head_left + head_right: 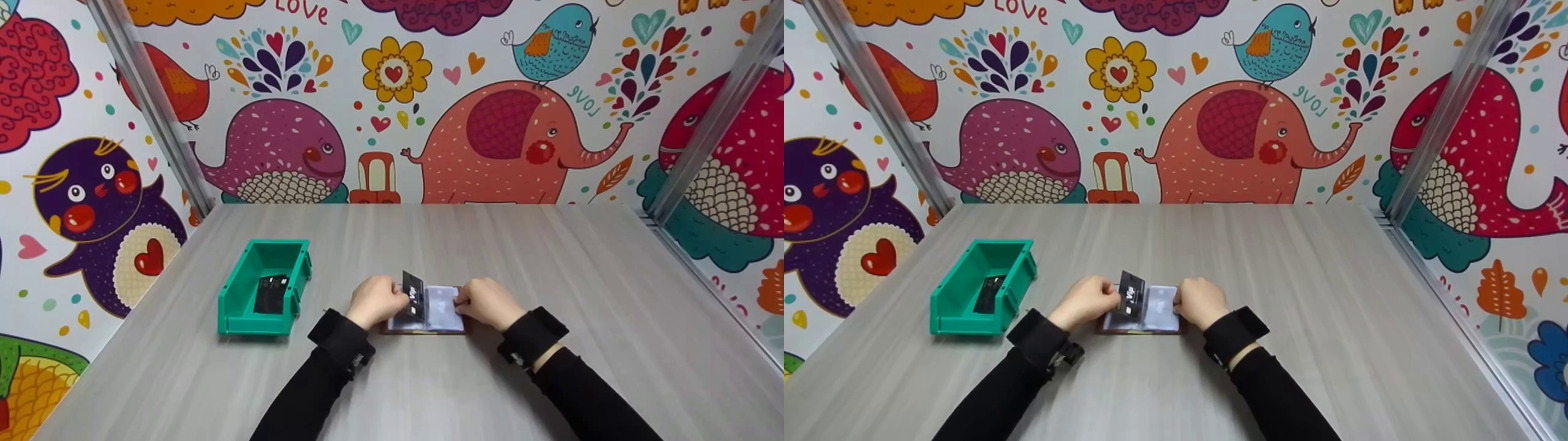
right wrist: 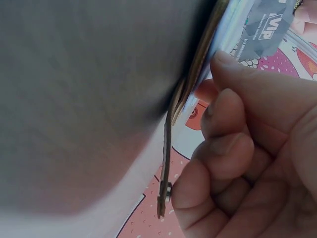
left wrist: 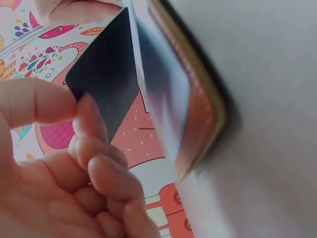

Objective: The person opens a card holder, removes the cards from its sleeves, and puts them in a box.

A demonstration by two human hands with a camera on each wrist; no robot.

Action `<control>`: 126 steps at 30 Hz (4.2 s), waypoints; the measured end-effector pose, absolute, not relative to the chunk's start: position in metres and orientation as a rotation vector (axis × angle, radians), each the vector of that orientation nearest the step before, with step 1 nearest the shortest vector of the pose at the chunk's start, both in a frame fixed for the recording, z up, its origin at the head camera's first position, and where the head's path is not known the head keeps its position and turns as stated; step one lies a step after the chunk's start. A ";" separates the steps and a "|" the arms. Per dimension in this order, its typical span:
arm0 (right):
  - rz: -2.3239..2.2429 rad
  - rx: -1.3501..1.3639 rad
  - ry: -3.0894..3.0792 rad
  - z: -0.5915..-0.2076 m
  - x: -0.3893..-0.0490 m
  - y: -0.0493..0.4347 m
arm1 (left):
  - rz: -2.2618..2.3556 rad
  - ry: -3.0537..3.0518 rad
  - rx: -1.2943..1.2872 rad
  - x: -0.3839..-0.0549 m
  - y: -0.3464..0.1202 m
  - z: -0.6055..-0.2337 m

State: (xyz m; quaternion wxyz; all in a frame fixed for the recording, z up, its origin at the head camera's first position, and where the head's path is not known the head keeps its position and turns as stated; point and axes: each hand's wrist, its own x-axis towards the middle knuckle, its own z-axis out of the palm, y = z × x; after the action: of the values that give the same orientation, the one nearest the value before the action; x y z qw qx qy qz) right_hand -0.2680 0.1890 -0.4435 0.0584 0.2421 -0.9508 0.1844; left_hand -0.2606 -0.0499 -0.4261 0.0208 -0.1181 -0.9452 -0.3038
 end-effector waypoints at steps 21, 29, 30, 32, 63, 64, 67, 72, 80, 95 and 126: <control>0.575 0.725 -2.884 -0.444 -0.268 0.188 | -0.740 -2.895 -0.184 -0.263 -0.095 -0.400; 0.568 0.723 -2.880 -0.444 -0.268 0.189 | -0.735 -2.807 -0.142 -0.261 -0.114 -0.390; 0.568 0.717 -2.882 -0.444 -0.268 0.189 | -0.741 -2.799 -0.136 -0.261 -0.117 -0.389; 0.567 0.712 -2.884 -0.444 -0.267 0.189 | -0.757 -2.783 -0.123 -0.260 -0.122 -0.385; 0.576 0.728 -2.866 -0.445 -0.268 0.190 | -0.824 -2.692 0.012 -0.244 -0.200 -0.372; 0.572 0.730 -2.866 -0.445 -0.268 0.190 | -0.832 -2.692 0.016 -0.243 -0.202 -0.372; 0.566 0.733 -2.864 -0.445 -0.269 0.190 | -0.857 -2.704 0.046 -0.240 -0.208 -0.372; 0.573 0.732 -2.861 -0.445 -0.268 0.189 | -0.866 -2.722 0.105 -0.235 -0.218 -0.373; 0.580 0.734 -2.865 -0.445 -0.267 0.189 | -0.827 -2.735 0.130 -0.229 -0.236 -0.375; 0.561 0.694 -2.892 -0.446 -0.268 0.188 | -0.737 -2.788 0.249 -0.224 -0.255 -0.387; 0.557 0.751 -2.834 -0.447 -0.268 0.189 | -0.637 -2.768 0.253 -0.225 -0.251 -0.397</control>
State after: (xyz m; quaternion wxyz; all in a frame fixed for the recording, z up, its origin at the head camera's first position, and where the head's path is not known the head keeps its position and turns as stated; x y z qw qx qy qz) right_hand -0.2685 0.1895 -0.4468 0.0786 0.2509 -0.9467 0.1862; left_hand -0.2248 -0.2505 -0.3970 0.1443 0.0877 -0.9605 -0.2211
